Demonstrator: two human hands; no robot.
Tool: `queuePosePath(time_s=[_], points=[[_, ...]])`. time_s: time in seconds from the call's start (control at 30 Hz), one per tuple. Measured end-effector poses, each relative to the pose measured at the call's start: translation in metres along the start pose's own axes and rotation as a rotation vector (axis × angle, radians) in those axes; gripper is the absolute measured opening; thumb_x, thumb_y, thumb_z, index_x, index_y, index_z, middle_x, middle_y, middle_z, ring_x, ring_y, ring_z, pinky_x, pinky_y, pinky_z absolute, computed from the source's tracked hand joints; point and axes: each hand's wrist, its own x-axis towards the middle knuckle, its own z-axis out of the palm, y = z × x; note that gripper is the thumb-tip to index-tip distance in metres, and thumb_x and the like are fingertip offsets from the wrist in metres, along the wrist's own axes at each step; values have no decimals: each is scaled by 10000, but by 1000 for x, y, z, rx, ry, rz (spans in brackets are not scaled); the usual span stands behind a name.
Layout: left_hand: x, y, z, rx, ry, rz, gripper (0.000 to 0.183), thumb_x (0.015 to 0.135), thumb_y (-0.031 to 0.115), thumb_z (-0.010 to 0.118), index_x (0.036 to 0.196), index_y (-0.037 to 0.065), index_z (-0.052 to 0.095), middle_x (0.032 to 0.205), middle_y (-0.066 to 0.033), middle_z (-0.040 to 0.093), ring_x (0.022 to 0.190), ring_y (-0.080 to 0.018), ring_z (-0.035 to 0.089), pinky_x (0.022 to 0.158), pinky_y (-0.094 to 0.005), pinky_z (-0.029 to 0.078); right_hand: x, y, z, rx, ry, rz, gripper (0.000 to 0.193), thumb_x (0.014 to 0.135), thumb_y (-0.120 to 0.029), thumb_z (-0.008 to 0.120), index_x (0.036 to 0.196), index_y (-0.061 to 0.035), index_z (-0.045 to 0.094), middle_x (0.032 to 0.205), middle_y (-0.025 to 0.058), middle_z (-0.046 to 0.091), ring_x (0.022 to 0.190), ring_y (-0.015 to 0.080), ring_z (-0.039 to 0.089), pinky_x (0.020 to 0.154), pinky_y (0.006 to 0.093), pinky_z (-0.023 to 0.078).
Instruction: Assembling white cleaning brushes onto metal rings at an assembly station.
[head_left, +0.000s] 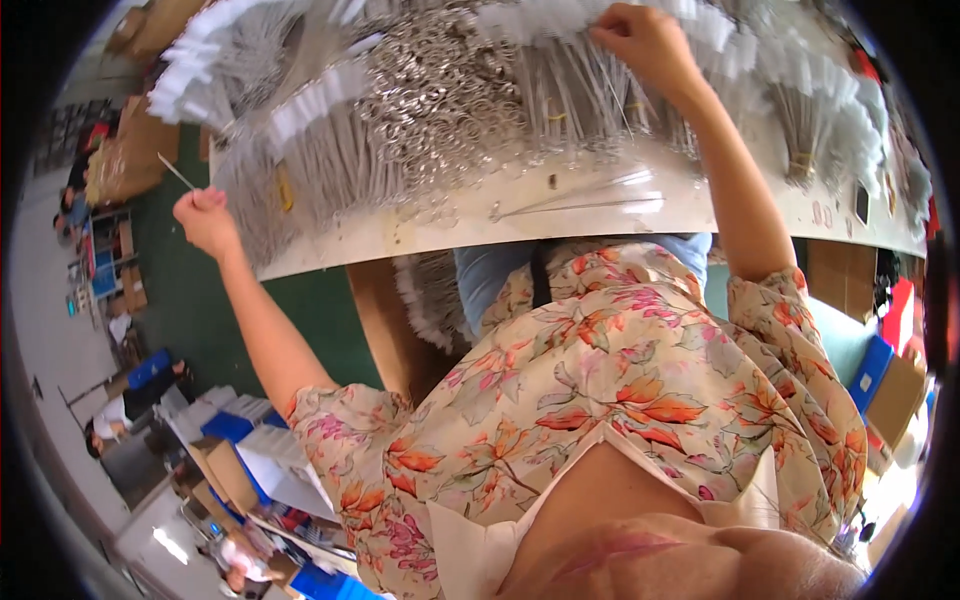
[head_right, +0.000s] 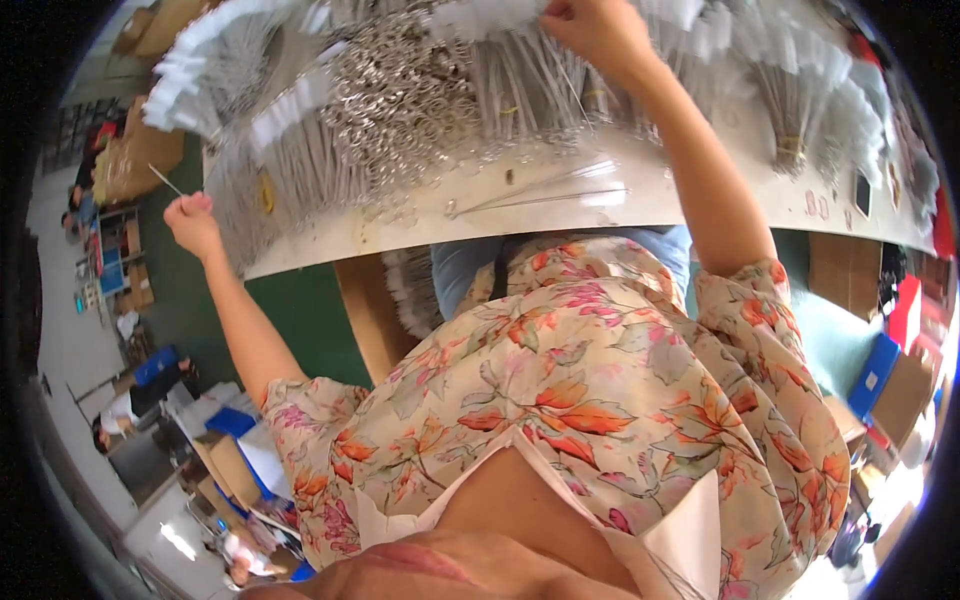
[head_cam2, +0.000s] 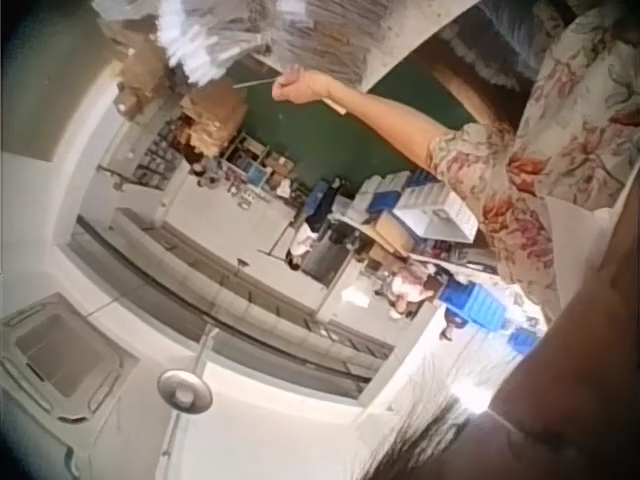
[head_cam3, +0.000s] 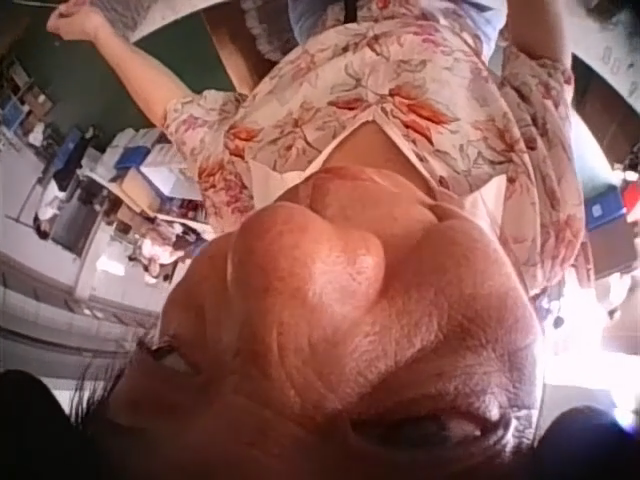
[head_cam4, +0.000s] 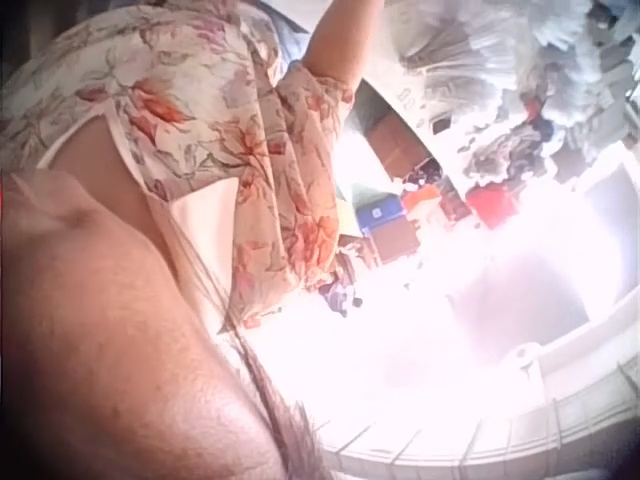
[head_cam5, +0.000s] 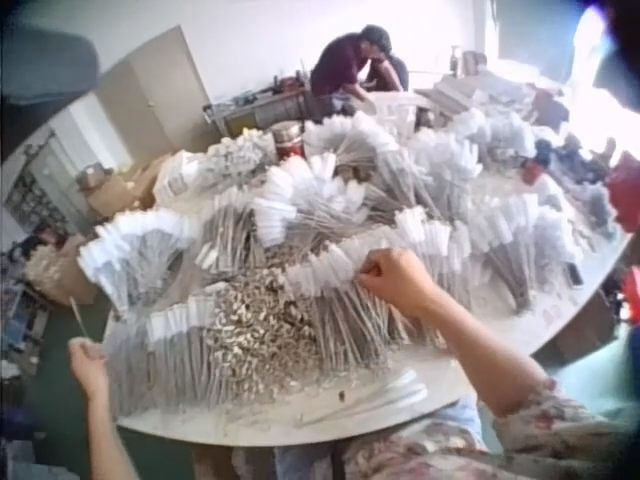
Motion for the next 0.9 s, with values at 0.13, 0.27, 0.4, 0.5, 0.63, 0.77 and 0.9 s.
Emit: queuePosePath(time_s=[0.13, 0.27, 0.4, 0.5, 0.63, 0.77, 0.9], points=[[-34, 83, 24, 121, -139, 195, 178, 889, 184, 547, 876, 7, 553, 779, -114, 625, 700, -189, 634, 656, -309, 482, 1, -10, -33, 116, 426, -58, 187, 840, -164, 532, 826, 12, 592, 696, 114, 571, 643, 166, 568, 576, 331, 466], [-56, 73, 68, 520, -755, 137, 288, 811, 310, 654, 826, 23, 639, 747, -155, 628, 729, -247, 621, 723, -348, 465, -6, 32, -79, 758, 432, 28, 243, 916, -197, 441, 889, 4, 575, 752, 61, 580, 597, 124, 546, 543, 260, 483], [-54, 44, 46, 450, -785, 181, 229, 828, 222, 626, 803, -6, 616, 729, -124, 642, 656, -209, 608, 638, -338, 473, -34, 97, -80, 75, 470, 12, 224, 894, -177, 462, 935, -5, 599, 679, 68, 564, 568, 114, 535, 502, 266, 454], [-53, 50, 48, 491, -758, 294, 239, 827, 231, 625, 809, -7, 617, 715, -131, 632, 646, -243, 604, 627, -348, 468, -58, 116, -80, 39, 398, 224, 206, 796, -252, 616, 915, -96, 678, 787, 85, 651, 701, 187, 605, 672, 296, 473], [-62, 63, 55, 596, -677, 270, 255, 817, 239, 628, 807, -16, 611, 732, -154, 627, 676, -302, 601, 640, -382, 464, -57, 118, -70, -66, 316, 365, 286, 722, -354, 641, 881, -124, 702, 796, 99, 667, 763, 253, 638, 719, 361, 501], [-61, 60, 61, 668, -690, 366, 267, 840, 247, 567, 811, -16, 597, 764, -190, 624, 714, -359, 596, 650, -429, 455, -61, 112, -67, -7, 270, 403, 236, 713, -280, 675, 855, -95, 705, 697, 87, 652, 550, 194, 622, 567, 319, 519], [-73, 84, 55, 806, -630, 409, 190, 810, 171, 538, 802, -13, 585, 774, -208, 621, 732, -392, 589, 648, -464, 449, -61, 117, -73, 145, 272, 444, 202, 630, -284, 688, 767, -140, 722, 758, 75, 675, 731, 242, 646, 704, 341, 515]])
